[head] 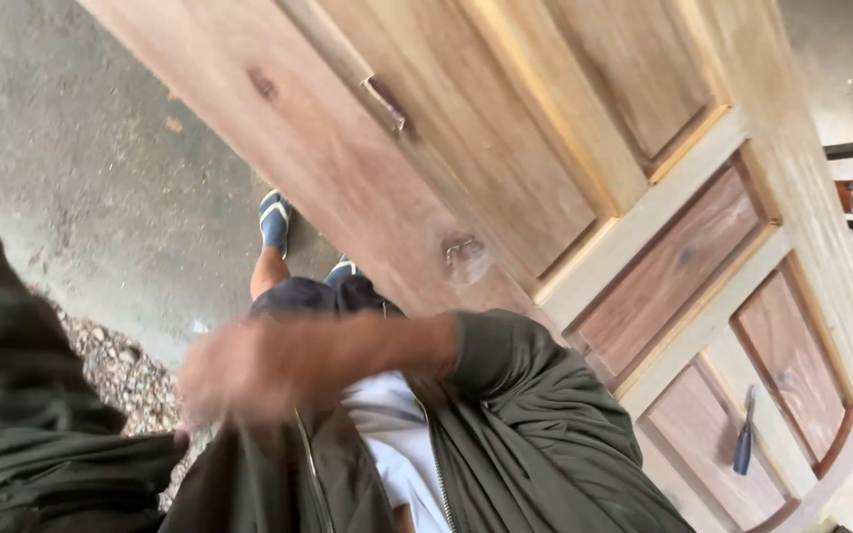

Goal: The person sands a large wooden door panel using a sanding block. They move the block back and forth across the surface, focusing on the edges and grooves of the panel.

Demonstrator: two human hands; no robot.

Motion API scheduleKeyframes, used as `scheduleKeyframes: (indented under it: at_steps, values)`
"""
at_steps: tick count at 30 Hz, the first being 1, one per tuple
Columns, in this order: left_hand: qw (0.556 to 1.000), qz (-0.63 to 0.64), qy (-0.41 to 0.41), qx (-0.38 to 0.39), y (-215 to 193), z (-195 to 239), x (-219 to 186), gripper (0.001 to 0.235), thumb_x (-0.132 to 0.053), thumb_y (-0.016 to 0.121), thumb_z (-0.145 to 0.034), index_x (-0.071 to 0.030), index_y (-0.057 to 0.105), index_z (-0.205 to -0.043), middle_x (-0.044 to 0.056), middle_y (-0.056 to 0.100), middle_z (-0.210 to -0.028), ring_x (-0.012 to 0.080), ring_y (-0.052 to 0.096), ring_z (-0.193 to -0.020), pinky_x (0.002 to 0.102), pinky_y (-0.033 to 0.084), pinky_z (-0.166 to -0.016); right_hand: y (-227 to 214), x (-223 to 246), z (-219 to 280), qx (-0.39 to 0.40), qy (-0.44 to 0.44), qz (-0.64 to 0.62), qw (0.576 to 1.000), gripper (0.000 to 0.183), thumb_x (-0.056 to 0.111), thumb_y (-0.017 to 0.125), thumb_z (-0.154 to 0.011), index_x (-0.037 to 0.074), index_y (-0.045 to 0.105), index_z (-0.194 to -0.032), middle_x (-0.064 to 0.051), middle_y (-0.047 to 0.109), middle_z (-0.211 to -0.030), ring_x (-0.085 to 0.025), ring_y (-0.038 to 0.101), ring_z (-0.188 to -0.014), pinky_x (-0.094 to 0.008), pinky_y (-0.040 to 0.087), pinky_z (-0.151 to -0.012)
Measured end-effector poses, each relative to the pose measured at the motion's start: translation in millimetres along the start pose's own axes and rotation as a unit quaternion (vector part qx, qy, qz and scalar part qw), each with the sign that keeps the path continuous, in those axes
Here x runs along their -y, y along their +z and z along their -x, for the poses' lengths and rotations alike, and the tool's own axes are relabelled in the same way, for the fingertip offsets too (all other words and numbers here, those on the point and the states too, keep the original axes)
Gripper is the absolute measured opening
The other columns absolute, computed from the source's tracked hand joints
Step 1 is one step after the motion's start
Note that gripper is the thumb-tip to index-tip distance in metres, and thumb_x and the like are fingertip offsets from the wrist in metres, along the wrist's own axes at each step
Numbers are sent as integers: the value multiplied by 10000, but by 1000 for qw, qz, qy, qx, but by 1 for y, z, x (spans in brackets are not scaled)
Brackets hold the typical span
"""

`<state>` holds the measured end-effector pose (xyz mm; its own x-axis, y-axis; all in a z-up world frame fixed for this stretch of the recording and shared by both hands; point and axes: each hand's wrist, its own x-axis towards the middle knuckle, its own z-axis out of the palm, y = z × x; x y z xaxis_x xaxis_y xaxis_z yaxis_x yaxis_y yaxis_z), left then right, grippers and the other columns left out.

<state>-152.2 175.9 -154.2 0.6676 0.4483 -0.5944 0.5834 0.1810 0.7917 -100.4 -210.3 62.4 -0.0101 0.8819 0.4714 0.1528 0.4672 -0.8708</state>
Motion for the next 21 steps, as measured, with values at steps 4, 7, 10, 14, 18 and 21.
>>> scheduleKeyframes:
  at_steps: [4,7,10,14,18,21]
  values:
    - [987,155,20,37,50,53,-8,54,-335,316,-1062,-340,369,-1073,-249,297,-586,-91,326,-524,122,453,-729,-115,-83,78,-258,234,550,759,180,103,557,-713,72,496,-880,-103,432,-771,-271,418,-747,-381,354,-677]
    - [990,130,5,-54,106,132,-45,155,-208,480,-918,-128,507,-1048,19,547,-850,134,599,-742,238,555,-678,-145,-130,125,-232,289,624,688,356,137,582,-739,-9,473,-1045,-144,445,-873,-303,459,-781,-414,425,-689]
    - [992,117,-25,-52,137,159,-53,178,-165,462,-909,-67,500,-1053,43,553,-863,134,592,-741,208,546,-686,-147,-139,133,-206,286,603,716,306,104,588,-737,61,488,-1023,-93,429,-864,-254,482,-736,-370,454,-579]
    - [992,95,-59,-52,158,168,-49,209,-156,440,-893,-34,479,-1059,53,535,-874,144,572,-759,214,519,-716,-149,-136,131,-198,281,603,720,268,116,572,-767,80,496,-1022,-64,459,-843,-252,501,-719,-371,446,-556]
    - [987,141,-67,-47,169,155,-22,131,-172,482,-873,-88,520,-965,22,548,-760,115,571,-641,197,498,-589,-145,-132,148,-190,243,575,758,329,-48,473,-777,51,480,-1091,-95,408,-780,-254,471,-637,-355,431,-576]
    - [984,153,-78,-39,171,160,-16,143,-167,470,-880,-75,506,-983,33,545,-778,123,561,-650,215,495,-607,-135,-114,171,-160,262,593,744,432,-83,443,-752,63,463,-1158,-129,419,-793,-303,460,-632,-382,397,-533]
